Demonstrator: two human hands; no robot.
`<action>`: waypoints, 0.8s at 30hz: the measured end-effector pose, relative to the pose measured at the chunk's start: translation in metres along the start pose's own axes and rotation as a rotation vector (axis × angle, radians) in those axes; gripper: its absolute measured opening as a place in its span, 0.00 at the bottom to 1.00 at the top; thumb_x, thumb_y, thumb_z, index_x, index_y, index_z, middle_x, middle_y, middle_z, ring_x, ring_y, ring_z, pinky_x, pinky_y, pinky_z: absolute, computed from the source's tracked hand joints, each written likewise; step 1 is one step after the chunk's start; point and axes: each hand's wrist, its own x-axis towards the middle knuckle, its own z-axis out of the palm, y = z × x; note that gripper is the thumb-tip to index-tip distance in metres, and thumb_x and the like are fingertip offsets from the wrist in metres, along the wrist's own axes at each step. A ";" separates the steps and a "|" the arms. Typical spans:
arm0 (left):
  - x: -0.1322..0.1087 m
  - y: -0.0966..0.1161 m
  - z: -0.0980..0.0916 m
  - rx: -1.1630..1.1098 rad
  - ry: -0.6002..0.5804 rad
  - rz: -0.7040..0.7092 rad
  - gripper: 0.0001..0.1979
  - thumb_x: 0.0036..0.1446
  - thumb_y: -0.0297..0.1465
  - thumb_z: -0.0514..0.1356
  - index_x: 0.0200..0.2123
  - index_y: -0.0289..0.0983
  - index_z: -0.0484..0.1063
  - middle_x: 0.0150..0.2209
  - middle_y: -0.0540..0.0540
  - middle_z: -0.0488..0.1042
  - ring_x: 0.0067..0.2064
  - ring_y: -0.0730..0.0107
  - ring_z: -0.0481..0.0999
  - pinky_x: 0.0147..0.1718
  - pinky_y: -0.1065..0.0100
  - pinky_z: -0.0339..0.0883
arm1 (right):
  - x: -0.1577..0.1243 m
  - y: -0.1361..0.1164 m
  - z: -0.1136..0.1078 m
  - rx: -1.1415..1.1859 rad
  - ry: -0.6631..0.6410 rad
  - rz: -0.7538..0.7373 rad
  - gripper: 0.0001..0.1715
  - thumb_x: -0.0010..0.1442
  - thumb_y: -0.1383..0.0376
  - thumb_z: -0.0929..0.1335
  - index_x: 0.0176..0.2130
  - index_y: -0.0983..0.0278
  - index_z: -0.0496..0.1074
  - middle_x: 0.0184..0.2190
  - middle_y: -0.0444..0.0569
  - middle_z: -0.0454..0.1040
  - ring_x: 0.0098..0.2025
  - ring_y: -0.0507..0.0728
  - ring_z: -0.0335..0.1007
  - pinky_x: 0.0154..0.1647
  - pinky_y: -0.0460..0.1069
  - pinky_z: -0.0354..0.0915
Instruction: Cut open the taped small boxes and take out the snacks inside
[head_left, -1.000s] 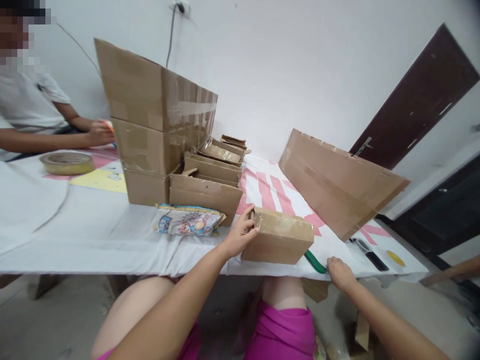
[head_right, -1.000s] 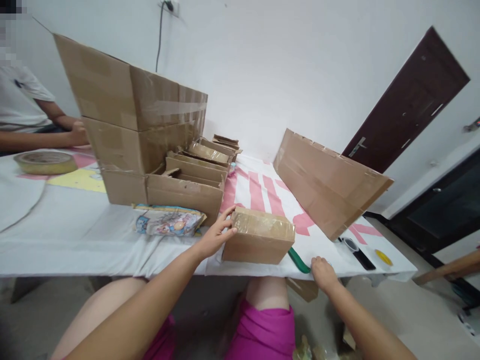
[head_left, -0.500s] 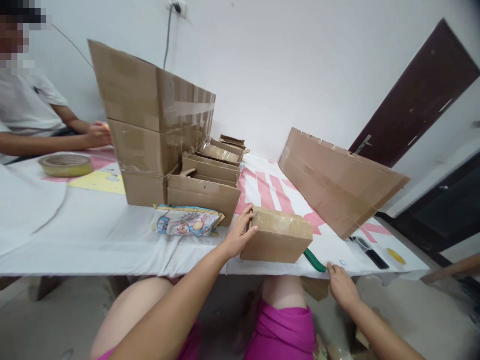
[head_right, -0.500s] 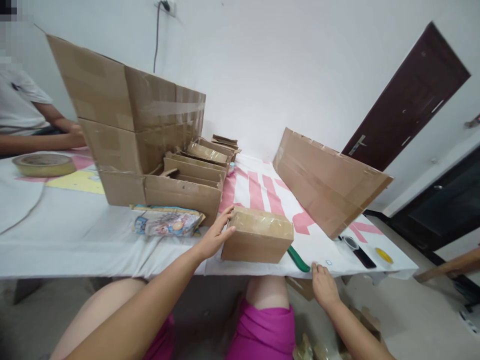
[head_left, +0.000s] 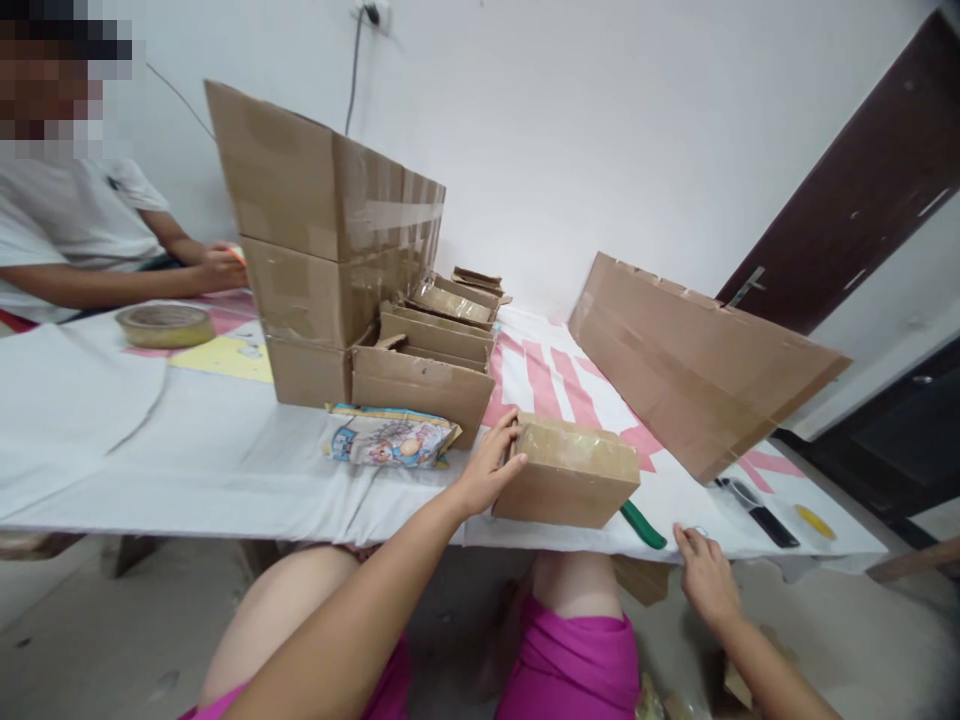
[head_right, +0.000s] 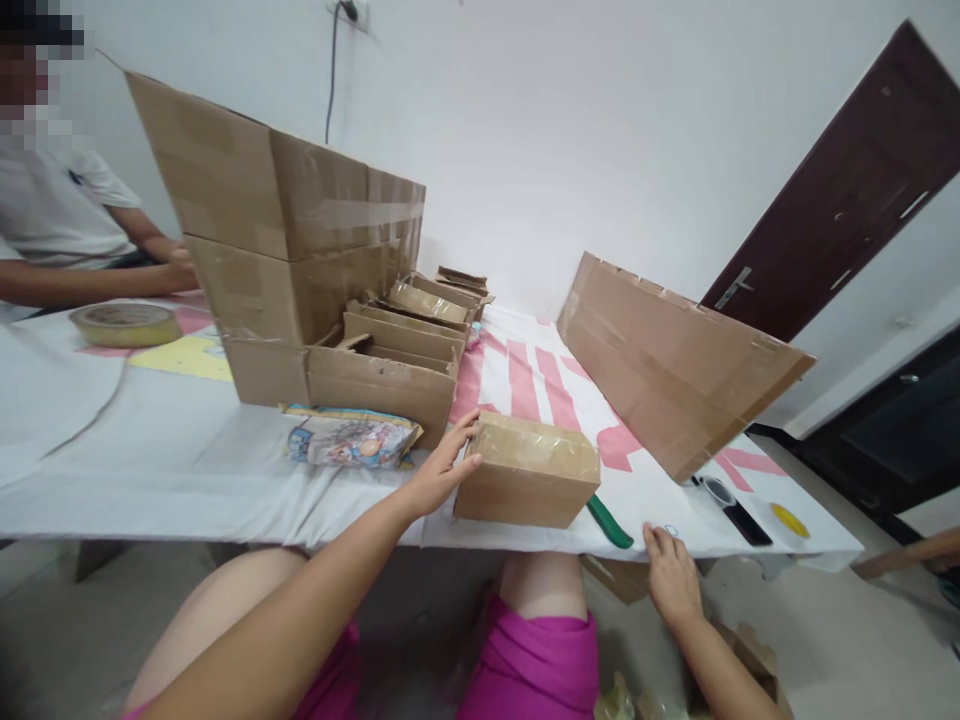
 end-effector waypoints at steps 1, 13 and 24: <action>0.000 0.000 0.000 0.002 0.001 0.002 0.22 0.61 0.42 0.53 0.54 0.38 0.63 0.69 0.35 0.49 0.70 0.55 0.48 0.65 0.49 0.43 | -0.003 -0.001 0.001 -0.022 0.019 0.005 0.33 0.55 0.81 0.59 0.57 0.67 0.69 0.55 0.59 0.70 0.51 0.65 0.66 0.50 0.56 0.65; 0.000 0.003 0.001 0.018 0.044 0.038 0.21 0.61 0.41 0.53 0.53 0.37 0.64 0.67 0.32 0.53 0.68 0.53 0.53 0.63 0.49 0.49 | -0.013 0.006 0.008 0.056 0.110 -0.018 0.24 0.59 0.74 0.59 0.53 0.68 0.71 0.49 0.59 0.74 0.49 0.64 0.67 0.53 0.56 0.63; -0.003 0.027 0.007 0.061 0.428 0.054 0.11 0.55 0.32 0.59 0.43 0.39 0.67 0.39 0.45 0.73 0.45 0.62 0.73 0.49 0.59 0.65 | 0.030 -0.010 -0.049 0.585 0.382 -0.042 0.21 0.64 0.56 0.59 0.43 0.64 0.74 0.41 0.56 0.76 0.46 0.62 0.68 0.51 0.58 0.63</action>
